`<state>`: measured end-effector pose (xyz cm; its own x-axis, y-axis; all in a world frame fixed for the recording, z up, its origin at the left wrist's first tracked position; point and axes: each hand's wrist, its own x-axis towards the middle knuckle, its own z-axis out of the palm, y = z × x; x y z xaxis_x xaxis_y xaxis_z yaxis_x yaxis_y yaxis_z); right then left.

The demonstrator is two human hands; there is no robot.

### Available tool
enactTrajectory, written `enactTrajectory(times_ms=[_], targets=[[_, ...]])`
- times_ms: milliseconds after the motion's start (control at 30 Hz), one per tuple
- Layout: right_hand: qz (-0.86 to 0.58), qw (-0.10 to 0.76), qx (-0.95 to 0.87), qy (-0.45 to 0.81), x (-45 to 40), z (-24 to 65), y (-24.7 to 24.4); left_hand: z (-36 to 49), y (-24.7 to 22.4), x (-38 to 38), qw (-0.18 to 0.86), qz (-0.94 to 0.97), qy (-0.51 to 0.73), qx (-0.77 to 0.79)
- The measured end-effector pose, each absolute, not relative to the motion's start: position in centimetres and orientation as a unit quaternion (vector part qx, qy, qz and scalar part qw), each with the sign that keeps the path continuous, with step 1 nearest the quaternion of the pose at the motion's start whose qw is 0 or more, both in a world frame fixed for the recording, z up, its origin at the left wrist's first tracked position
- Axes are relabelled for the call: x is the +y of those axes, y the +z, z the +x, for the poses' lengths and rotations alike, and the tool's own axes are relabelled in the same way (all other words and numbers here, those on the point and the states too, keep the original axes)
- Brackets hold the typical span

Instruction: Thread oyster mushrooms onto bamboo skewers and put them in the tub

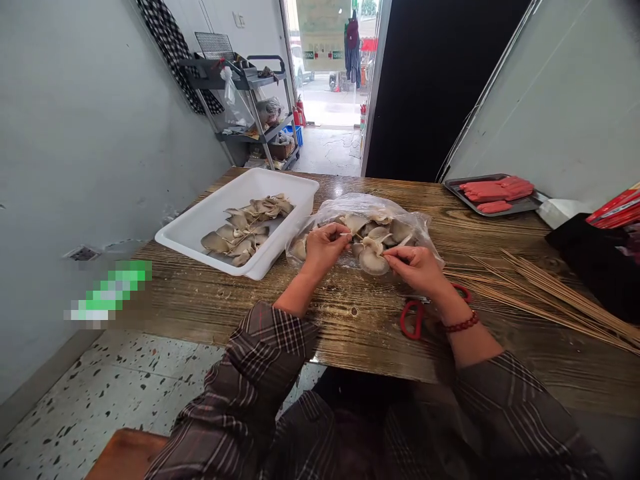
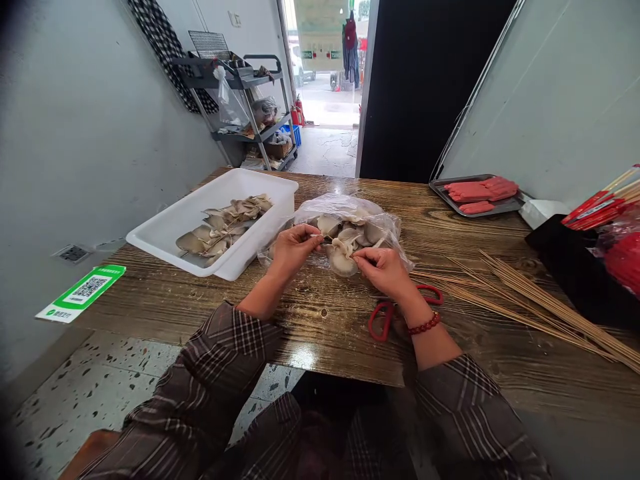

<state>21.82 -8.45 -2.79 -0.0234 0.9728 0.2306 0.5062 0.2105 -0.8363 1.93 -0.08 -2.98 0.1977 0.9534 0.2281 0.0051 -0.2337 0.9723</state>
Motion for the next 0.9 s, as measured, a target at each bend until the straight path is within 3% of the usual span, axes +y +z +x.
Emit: enactTrajectory(times_ms=[467,900], targets=[[-0.554,0.481,-0.539,0.413,-8.5,20.2,-3.4,2.1,-2.0,-1.1,0.598,0.551,0.477,0.333],[-0.555,0.446,-0.572,0.406,-8.7,20.1,-3.0,1.2,-1.9,-0.7,0.761,0.393,0.413,0.310]])
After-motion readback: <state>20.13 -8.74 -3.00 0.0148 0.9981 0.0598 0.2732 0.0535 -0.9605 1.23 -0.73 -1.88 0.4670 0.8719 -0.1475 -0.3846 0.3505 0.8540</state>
